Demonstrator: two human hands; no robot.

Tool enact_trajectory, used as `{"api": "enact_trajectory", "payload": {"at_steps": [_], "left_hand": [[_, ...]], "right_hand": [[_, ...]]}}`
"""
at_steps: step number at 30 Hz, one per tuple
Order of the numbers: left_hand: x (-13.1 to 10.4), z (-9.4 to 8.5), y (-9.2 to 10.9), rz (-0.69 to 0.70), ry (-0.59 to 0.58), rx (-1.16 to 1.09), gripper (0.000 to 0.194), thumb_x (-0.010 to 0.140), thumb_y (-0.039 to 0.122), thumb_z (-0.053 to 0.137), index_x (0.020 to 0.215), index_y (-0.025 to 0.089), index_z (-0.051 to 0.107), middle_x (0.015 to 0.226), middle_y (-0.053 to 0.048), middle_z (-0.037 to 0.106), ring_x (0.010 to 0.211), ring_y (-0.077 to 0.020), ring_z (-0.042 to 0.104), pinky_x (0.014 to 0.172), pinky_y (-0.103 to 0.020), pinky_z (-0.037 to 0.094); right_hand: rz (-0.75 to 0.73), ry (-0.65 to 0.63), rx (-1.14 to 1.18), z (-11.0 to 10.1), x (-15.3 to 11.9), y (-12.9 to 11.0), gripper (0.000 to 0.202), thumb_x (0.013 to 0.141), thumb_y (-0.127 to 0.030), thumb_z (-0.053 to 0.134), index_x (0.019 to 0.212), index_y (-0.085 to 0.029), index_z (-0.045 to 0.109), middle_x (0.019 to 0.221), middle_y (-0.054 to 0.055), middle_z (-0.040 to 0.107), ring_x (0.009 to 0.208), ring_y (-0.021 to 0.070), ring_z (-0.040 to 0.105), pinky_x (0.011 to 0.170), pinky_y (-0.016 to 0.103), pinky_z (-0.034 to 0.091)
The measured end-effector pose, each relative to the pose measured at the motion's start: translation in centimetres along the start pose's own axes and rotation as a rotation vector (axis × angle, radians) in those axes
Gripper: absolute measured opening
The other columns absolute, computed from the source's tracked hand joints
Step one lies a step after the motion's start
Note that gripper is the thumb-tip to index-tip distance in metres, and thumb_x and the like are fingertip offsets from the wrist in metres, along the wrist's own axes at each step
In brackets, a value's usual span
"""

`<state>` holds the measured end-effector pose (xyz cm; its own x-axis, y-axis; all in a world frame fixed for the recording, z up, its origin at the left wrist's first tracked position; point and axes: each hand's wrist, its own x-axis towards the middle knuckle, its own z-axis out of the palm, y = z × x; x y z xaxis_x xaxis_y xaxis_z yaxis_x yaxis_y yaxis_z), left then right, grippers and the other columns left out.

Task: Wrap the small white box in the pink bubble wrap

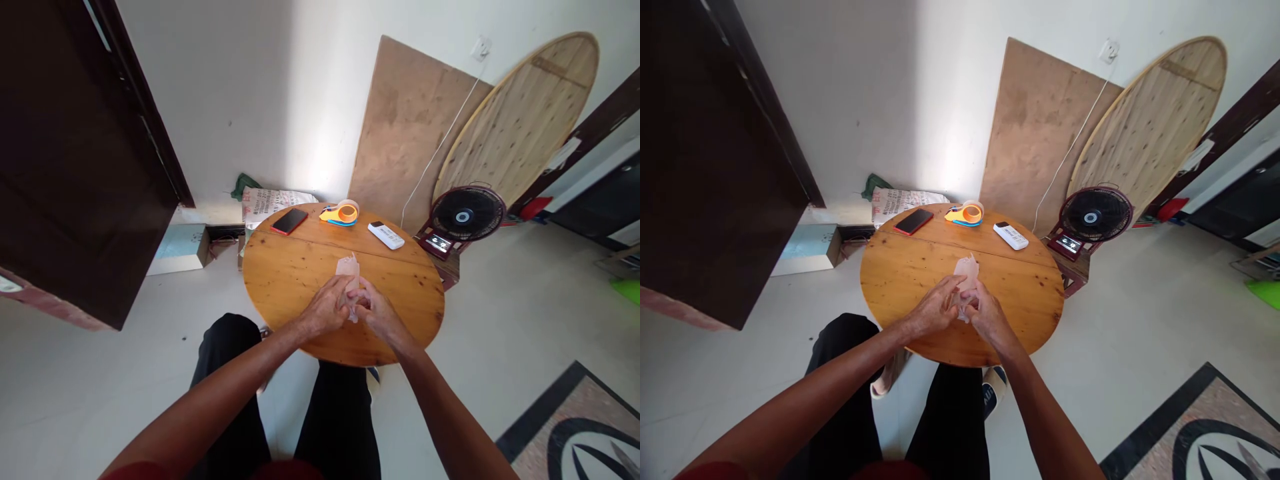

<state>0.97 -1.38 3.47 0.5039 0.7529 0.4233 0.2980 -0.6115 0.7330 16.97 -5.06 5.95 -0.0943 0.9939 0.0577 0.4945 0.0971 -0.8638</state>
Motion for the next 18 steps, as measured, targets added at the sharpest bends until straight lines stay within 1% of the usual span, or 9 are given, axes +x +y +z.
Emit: {"api": "enact_trajectory", "payload": {"at_steps": [3,5,7,9,11,13,15,18], "left_hand": [[-0.2,-0.3,0.2,-0.086,0.034,-0.131,0.06,0.072,0.006,0.051,0.129,0.019,0.043,0.121,-0.009,0.053,0.105,-0.018,0.056,0.089,-0.034,0.05],[-0.3,-0.3,0.4,-0.113,0.089,-0.173,0.05,0.074,0.009,0.052,0.122,0.018,0.048,0.12,-0.01,0.052,0.104,-0.0176,0.056,0.086,-0.032,0.051],[-0.2,-0.2,0.6,-0.136,0.165,-0.124,0.036,0.075,0.013,0.055,0.111,0.017,0.054,0.114,-0.009,0.054,0.103,-0.0176,0.055,0.085,-0.031,0.049],[0.0,0.1,0.8,-0.213,0.196,-0.025,0.022,0.075,0.019,0.059,0.097,0.017,0.058,0.098,-0.005,0.058,0.093,-0.0166,0.055,0.081,-0.03,0.048],[0.3,0.4,0.8,-0.319,0.159,0.032,0.011,0.075,0.024,0.061,0.084,0.017,0.058,0.081,0.0,0.056,0.077,-0.014,0.054,0.072,-0.028,0.046],[0.7,0.7,0.6,-0.383,0.105,0.026,0.009,0.076,0.025,0.061,0.076,0.017,0.057,0.073,0.002,0.054,0.069,-0.0117,0.051,0.065,-0.025,0.043],[0.9,0.9,0.4,-0.397,0.078,-0.002,0.009,0.076,0.023,0.061,0.072,0.016,0.057,0.07,0.003,0.053,0.066,-0.0105,0.049,0.062,-0.022,0.039],[1.0,0.8,0.1,-0.391,0.048,-0.001,0.009,0.074,0.02,0.062,0.069,0.015,0.057,0.068,0.004,0.053,0.065,-0.01,0.048,0.059,-0.022,0.036]], "right_hand": [[-0.008,0.014,-0.093,0.4,0.1,-0.1,0.057,0.075,-0.021,0.054,0.13,-0.021,0.041,0.106,0.006,0.064,0.07,0.0127,0.06,0.065,0.026,0.05],[-0.01,0.029,-0.191,0.6,0.4,-0.2,0.058,0.075,-0.02,0.054,0.131,-0.021,0.041,0.104,0.006,0.064,0.069,0.0129,0.059,0.067,0.027,0.049],[-0.033,0.036,-0.297,0.8,0.6,-0.3,0.059,0.075,-0.019,0.053,0.132,-0.02,0.041,0.103,0.007,0.065,0.069,0.0137,0.059,0.069,0.028,0.049],[-0.081,0.026,-0.362,1.0,0.7,-0.3,0.06,0.076,-0.018,0.052,0.134,-0.018,0.039,0.102,0.007,0.065,0.072,0.015,0.06,0.071,0.029,0.048],[-0.119,0.011,-0.383,1.0,0.6,-0.4,0.062,0.078,-0.019,0.051,0.137,-0.018,0.035,0.102,0.008,0.066,0.076,0.0164,0.061,0.074,0.029,0.048],[-0.121,-0.005,-0.372,1.0,0.5,-0.5,0.065,0.078,-0.018,0.051,0.14,-0.017,0.032,0.106,0.009,0.065,0.082,0.0174,0.062,0.076,0.029,0.048],[-0.103,-0.022,-0.349,0.8,0.3,-0.5,0.067,0.076,-0.017,0.052,0.14,-0.018,0.033,0.11,0.01,0.064,0.084,0.0177,0.062,0.077,0.029,0.049],[-0.069,-0.059,-0.279,0.2,0.5,-0.2,0.067,0.073,-0.014,0.051,0.138,-0.019,0.037,0.109,0.008,0.065,0.078,0.0157,0.062,0.072,0.027,0.049]]}}
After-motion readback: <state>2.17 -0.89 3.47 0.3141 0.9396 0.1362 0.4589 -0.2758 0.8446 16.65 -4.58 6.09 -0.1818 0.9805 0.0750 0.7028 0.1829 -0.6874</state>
